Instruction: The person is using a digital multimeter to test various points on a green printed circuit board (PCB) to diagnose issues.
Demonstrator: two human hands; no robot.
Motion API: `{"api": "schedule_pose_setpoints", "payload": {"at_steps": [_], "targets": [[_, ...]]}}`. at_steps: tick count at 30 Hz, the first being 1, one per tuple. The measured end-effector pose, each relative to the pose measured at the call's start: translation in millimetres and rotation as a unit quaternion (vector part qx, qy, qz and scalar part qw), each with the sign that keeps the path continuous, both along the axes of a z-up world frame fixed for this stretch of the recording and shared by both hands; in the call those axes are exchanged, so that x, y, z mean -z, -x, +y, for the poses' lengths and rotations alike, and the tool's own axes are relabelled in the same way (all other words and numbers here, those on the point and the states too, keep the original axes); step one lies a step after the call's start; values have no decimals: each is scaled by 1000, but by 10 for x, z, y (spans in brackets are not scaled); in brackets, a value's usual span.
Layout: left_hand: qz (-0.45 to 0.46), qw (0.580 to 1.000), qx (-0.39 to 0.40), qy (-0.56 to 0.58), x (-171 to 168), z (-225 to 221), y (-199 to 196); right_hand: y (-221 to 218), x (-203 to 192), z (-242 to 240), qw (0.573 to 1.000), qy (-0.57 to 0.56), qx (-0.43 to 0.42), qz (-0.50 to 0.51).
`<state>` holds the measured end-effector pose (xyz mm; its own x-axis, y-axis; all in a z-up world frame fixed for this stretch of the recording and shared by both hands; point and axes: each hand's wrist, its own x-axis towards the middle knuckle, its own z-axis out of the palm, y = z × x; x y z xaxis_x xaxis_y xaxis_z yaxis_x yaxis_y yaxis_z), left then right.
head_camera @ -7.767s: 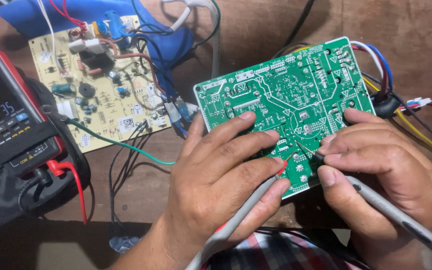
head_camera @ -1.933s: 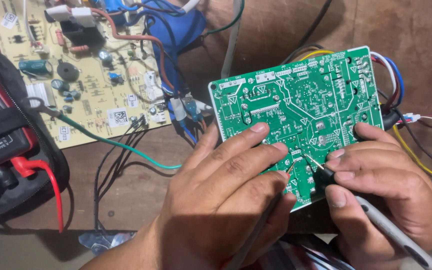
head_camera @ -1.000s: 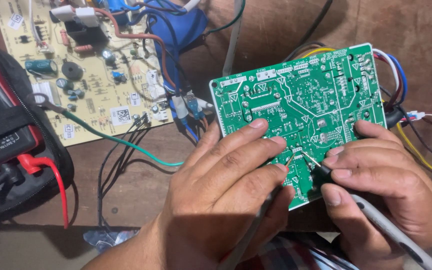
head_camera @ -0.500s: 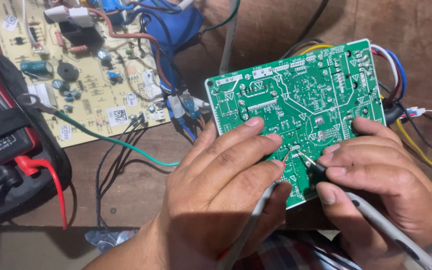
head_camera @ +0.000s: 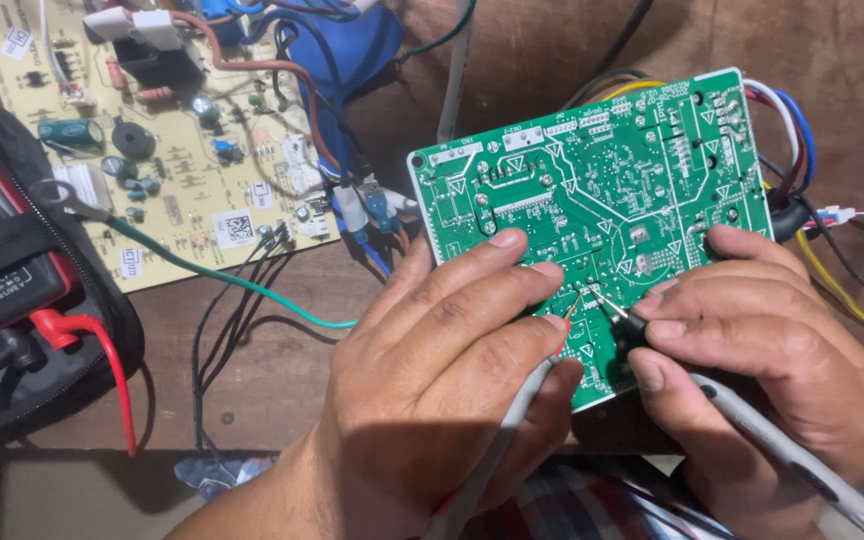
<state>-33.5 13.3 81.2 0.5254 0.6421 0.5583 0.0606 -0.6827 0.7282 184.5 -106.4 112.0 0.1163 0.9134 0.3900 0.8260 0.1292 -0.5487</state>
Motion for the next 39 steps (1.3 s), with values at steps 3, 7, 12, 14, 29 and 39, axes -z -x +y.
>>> {"api": "schedule_pose_setpoints", "payload": {"at_steps": [3, 7, 12, 14, 29, 39], "targets": [[-4, 1000, 6, 0, -16, 11, 7, -97, 5, -33, 1000, 15, -16, 2], [-6, 1000, 4, -1, 1, 7, -2, -109, 9, -41, 1000, 14, -16, 5], [-11, 1000, 11, 0, -18, 19, 6, -163, -4, -63, 999, 26, -29, 1], [-14, 1000, 15, -4, -12, 26, 6, -187, -18, -65, 999, 32, -36, -7], [-3, 1000, 10, -29, -32, 41, 14, -134, -17, -49, 999, 28, -23, -7], [-57, 997, -35, -30, -24, -15, -30, -152, 112, -121, 1000, 13, -21, 8]]}}
